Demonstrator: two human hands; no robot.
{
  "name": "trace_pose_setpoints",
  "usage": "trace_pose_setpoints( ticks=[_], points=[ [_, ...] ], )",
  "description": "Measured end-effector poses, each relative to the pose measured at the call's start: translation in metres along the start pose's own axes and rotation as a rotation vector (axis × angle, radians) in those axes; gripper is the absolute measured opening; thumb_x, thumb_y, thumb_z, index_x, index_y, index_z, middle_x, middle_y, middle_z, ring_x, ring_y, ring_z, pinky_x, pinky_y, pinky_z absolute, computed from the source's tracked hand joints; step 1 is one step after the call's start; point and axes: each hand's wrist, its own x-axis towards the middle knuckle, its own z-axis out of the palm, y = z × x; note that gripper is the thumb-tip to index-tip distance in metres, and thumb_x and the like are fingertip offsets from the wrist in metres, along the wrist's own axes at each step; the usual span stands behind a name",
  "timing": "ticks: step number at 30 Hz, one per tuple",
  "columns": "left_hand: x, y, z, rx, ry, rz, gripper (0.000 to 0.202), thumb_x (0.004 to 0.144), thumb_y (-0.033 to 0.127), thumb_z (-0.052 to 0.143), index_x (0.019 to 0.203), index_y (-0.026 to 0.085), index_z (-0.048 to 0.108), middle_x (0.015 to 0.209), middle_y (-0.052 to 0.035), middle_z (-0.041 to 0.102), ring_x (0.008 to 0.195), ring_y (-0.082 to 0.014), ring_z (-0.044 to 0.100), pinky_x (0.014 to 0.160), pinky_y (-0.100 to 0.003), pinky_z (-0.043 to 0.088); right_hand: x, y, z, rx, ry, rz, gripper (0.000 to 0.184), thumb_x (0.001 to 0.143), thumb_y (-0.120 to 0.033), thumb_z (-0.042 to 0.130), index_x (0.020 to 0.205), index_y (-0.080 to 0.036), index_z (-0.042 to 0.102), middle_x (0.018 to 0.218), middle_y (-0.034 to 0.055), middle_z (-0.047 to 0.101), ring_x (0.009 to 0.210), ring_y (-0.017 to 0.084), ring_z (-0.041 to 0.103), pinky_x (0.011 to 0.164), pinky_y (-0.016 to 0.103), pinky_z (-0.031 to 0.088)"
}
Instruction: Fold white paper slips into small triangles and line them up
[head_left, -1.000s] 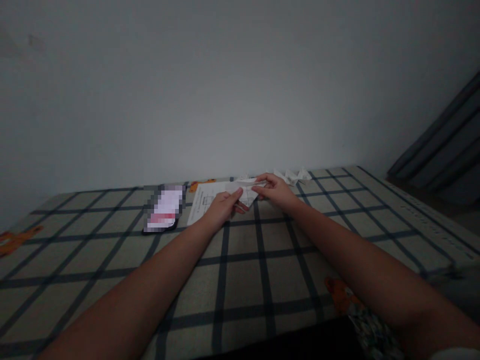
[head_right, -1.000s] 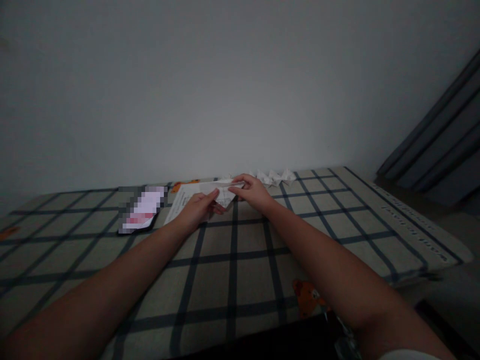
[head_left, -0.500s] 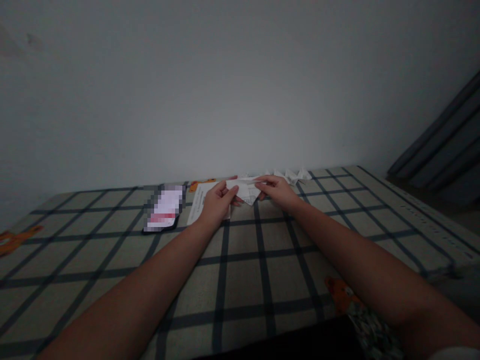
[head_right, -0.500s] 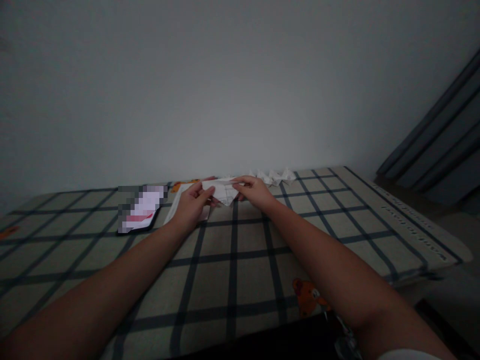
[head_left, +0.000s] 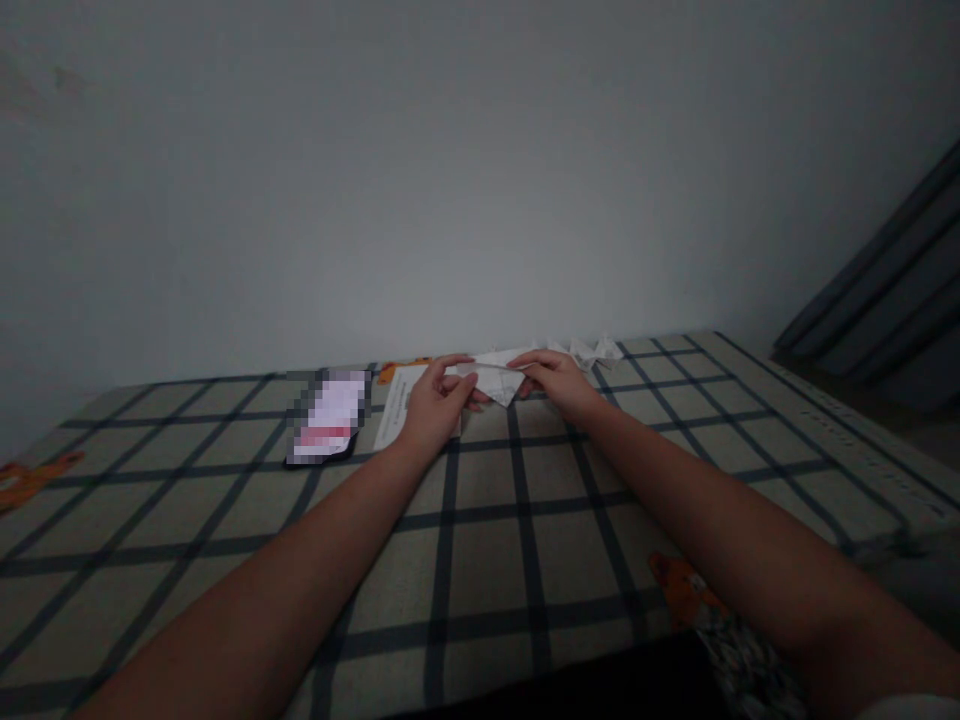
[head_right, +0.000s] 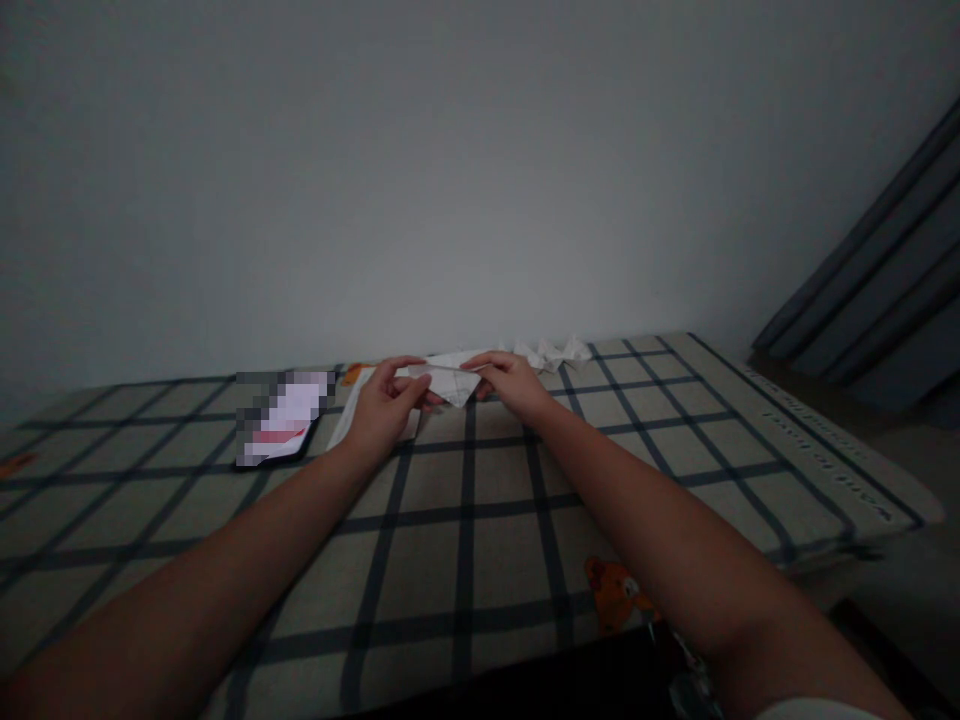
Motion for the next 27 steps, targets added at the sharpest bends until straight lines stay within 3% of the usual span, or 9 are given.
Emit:
trace_pose_setpoints(
  ticks=[9,23,25,27],
  points=[
    [-0.0006,0.0001,-0.0026,0.015,-0.049,-0.034,0.036,0.080,0.036,0.055,0.107,0.013,0.061,0.071,-0.0063,0.069,0.060,-0.0142,0.064,0.063,-0.028,0.053,0.0018,0.0026,-0.0015,0.098,-0.001,0.028,0.016,0.070,-0.020,0.056,0.081,-0.017,0.067,0.068,0.0001,0.063,0.051,0.009,0.057,0.052,0.023,0.046],
    [0.0002,-0.0013,-0.0028,-0.139,0.021,-0.051,0.019,0.075,0.029,0.056,0.083,0.014,0.063,0.074,-0.0044,0.065,0.067,-0.0162,0.064,0.061,-0.029,0.053,0.0026,0.0064,0.0054,0.236,0.017,0.047,0.010,0.066,-0.021,0.061,0.072,-0.016,0.065,0.067,0.0006,0.063,0.057,0.010,0.058,0.054,0.023,0.048],
    [0.0001,-0.0015,-0.0027,-0.184,-0.006,-0.039,0.021,0.076,0.028,0.053,0.089,0.014,0.062,0.076,-0.0046,0.063,0.070,-0.0169,0.064,0.061,-0.030,0.053,0.0027,0.0068,0.0053,0.222,0.028,0.031,0.010,0.067,-0.022,0.060,0.072,-0.016,0.065,0.066,0.0003,0.062,0.055,0.010,0.059,0.053,0.023,0.048],
    [0.0004,-0.0009,-0.0025,-0.239,-0.024,-0.041,0.033,0.077,0.028,0.050,0.108,0.016,0.054,0.077,-0.0039,0.063,0.072,-0.0177,0.064,0.061,-0.031,0.054,0.0019,0.0054,0.0051,0.190,0.047,0.005,0.011,0.068,-0.022,0.058,0.073,-0.016,0.065,0.066,0.0002,0.063,0.053,0.010,0.059,0.053,0.024,0.048]
  ],
)
